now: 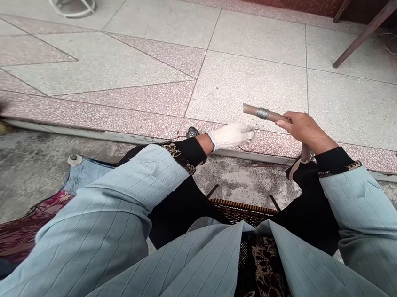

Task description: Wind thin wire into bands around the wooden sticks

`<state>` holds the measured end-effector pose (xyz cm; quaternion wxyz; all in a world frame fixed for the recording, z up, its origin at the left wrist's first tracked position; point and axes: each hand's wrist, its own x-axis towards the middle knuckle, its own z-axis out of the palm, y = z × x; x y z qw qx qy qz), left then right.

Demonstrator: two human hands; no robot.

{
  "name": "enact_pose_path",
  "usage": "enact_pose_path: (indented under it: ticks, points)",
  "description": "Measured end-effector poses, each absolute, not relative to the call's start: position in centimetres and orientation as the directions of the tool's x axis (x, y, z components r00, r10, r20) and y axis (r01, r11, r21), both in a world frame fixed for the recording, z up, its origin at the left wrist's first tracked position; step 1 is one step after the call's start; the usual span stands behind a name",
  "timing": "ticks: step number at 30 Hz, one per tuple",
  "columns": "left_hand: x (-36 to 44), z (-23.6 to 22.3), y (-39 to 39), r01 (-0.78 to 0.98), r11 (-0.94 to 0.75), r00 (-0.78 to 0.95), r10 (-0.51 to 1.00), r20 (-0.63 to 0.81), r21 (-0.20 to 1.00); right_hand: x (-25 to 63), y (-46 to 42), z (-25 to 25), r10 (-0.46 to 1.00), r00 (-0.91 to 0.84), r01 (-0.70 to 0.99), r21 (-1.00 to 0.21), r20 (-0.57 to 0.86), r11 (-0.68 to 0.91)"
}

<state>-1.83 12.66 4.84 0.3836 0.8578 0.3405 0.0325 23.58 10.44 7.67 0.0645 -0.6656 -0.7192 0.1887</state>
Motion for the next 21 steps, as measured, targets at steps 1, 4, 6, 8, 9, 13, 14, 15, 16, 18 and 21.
enact_pose_path:
  ticks: [1,4,6,8,9,13,14,15,16,18,21]
  points:
    - [-1.8,4.8,12.5,0.555,-0.464,0.771,0.599,-0.217,0.69,23.8,10.5,7.8,0.987,-0.077,0.915,-0.403,-0.141,0.014]
    - [-1.8,4.7,11.9,0.515,-0.44,0.795,0.566,-0.218,0.736,24.3,10.6,8.1,0.989,-0.035,0.797,-0.601,-0.142,-0.058]
    - [-1.7,4.5,11.6,0.455,-0.411,0.824,0.531,-0.198,0.79,24.4,10.5,8.1,0.977,-0.1,0.652,-0.754,-0.189,-0.079]
    - [-1.6,4.3,11.5,0.41,-0.379,0.846,0.499,-0.19,0.83,24.2,10.3,8.2,0.952,-0.212,0.491,-0.866,-0.22,-0.091]
    - [-1.6,4.1,11.6,0.398,-0.368,0.852,0.488,-0.189,0.84,24.1,10.2,8.2,0.938,-0.261,0.427,-0.899,-0.227,-0.099]
    - [-1.8,3.7,12.3,0.418,-0.4,0.845,0.501,-0.187,0.816,23.9,9.6,8.8,0.901,-0.367,0.325,-0.94,-0.23,-0.107]
    - [-1.9,3.6,12.5,0.437,-0.425,0.84,0.509,-0.19,0.792,24.0,9.5,8.9,0.891,-0.391,0.322,-0.941,-0.23,-0.102]
    - [-2.0,3.5,12.8,0.458,-0.457,0.835,0.514,-0.194,0.762,24.1,9.4,9.1,0.879,-0.418,0.321,-0.943,-0.23,-0.094]
    - [-2.1,3.4,13.0,0.482,-0.488,0.83,0.519,-0.202,0.728,24.3,9.3,9.3,0.861,-0.452,0.324,-0.942,-0.233,-0.085]
    - [-2.3,3.3,13.4,0.524,-0.529,0.819,0.527,-0.226,0.668,24.7,9.2,9.6,0.801,-0.542,0.341,-0.938,-0.255,-0.068]
    - [-2.7,3.3,13.9,0.541,-0.561,0.821,0.513,-0.25,0.626,25.1,9.2,9.6,0.624,-0.699,0.4,-0.915,-0.348,-0.062]
